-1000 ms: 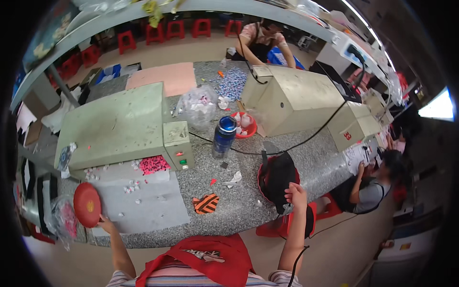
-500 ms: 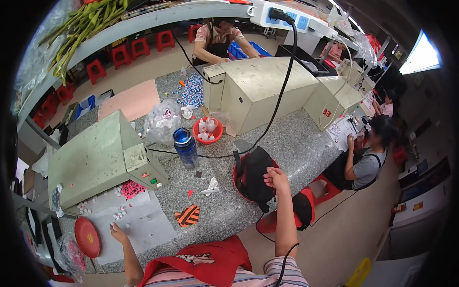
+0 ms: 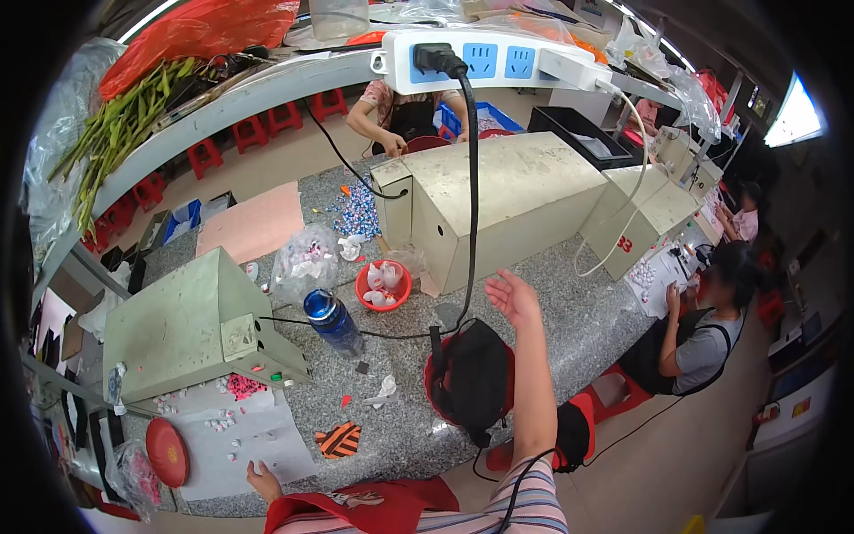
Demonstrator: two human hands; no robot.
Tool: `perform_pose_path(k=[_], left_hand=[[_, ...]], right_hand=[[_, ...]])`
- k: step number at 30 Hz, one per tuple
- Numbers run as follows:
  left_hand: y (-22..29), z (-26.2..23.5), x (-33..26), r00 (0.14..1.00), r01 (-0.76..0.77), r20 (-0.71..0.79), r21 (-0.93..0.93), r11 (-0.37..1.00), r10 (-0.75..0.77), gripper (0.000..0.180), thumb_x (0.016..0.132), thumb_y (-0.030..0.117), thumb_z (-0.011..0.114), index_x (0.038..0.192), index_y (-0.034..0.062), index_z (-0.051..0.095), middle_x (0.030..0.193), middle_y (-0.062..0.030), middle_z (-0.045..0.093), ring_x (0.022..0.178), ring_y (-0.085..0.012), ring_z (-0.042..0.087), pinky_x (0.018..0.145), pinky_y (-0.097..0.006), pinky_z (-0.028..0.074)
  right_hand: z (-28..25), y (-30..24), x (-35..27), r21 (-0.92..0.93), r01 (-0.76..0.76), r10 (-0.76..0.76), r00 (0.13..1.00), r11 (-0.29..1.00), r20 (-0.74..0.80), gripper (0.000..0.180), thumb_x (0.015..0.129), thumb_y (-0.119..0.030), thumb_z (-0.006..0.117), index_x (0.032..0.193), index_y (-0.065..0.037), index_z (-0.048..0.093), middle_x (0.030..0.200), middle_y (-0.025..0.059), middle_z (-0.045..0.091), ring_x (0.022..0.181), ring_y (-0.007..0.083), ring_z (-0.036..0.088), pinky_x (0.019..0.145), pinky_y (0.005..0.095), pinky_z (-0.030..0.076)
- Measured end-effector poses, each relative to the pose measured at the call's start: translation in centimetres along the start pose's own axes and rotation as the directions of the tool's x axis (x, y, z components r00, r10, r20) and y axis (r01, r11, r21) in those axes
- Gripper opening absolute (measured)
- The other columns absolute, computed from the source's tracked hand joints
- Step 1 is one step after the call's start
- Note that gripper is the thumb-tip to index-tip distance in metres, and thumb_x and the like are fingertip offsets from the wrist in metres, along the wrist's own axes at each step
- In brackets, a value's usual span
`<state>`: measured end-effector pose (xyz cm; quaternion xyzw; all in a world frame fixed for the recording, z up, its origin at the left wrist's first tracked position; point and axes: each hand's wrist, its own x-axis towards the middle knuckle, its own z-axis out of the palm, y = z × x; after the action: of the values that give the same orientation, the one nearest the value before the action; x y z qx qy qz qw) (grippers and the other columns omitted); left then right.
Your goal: Applying glue to small parts and assembling character charms at a workbench.
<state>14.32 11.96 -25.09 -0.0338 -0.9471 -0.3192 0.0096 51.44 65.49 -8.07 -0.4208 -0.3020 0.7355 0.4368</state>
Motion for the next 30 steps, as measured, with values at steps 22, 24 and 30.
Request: perform_pose_path(k=[22, 24, 30], left_hand=[[9.9, 0.5, -5.6, 0.977, -0.205, -0.055, -0.015, 0.979, 0.204, 0.045, 0.072, 0.001, 0.057, 0.114, 0.0017, 0.041, 0.116, -0.02, 0.035, 0.112, -0.0357, 0.034, 0.093, -0.04, 0.029], [10.0, 0.5, -5.7, 0.98, -0.192, -0.052, -0.005, 0.981, 0.191, 0.045, 0.072, 0.0, 0.057, 0.114, 0.0016, 0.041, 0.116, -0.0198, 0.035, 0.111, -0.0357, 0.034, 0.093, -0.04, 0.029], [8.9, 1.1, -5.2, 0.989, -0.143, -0.05, -0.028, 0.989, 0.142, 0.045, 0.071, 0.0, 0.057, 0.114, 0.0012, 0.042, 0.114, -0.019, 0.036, 0.11, -0.0352, 0.035, 0.093, -0.04, 0.029]], right_hand=[[12.5, -5.3, 12.7, -0.233, 0.114, -0.071, 0.981, 0.966, 0.183, 0.046, 0.084, -0.03, 0.051, 0.116, 0.001, 0.039, 0.095, 0.0184, 0.057, 0.075, 0.0224, 0.06, 0.061, 0.0289, 0.05], [13.3, -5.5, 13.1, -0.266, 0.147, -0.095, 0.976, 0.953, 0.196, 0.047, 0.083, -0.03, 0.051, 0.116, 0.001, 0.039, 0.094, 0.0182, 0.058, 0.075, 0.0225, 0.06, 0.061, 0.0291, 0.05], [16.0, -9.3, 19.4, -0.294, 0.209, -0.231, 0.972, 0.933, -0.041, 0.054, 0.081, -0.037, 0.054, 0.115, 0.002, 0.04, 0.094, 0.0186, 0.057, 0.077, 0.0239, 0.06, 0.06, 0.0323, 0.051]])
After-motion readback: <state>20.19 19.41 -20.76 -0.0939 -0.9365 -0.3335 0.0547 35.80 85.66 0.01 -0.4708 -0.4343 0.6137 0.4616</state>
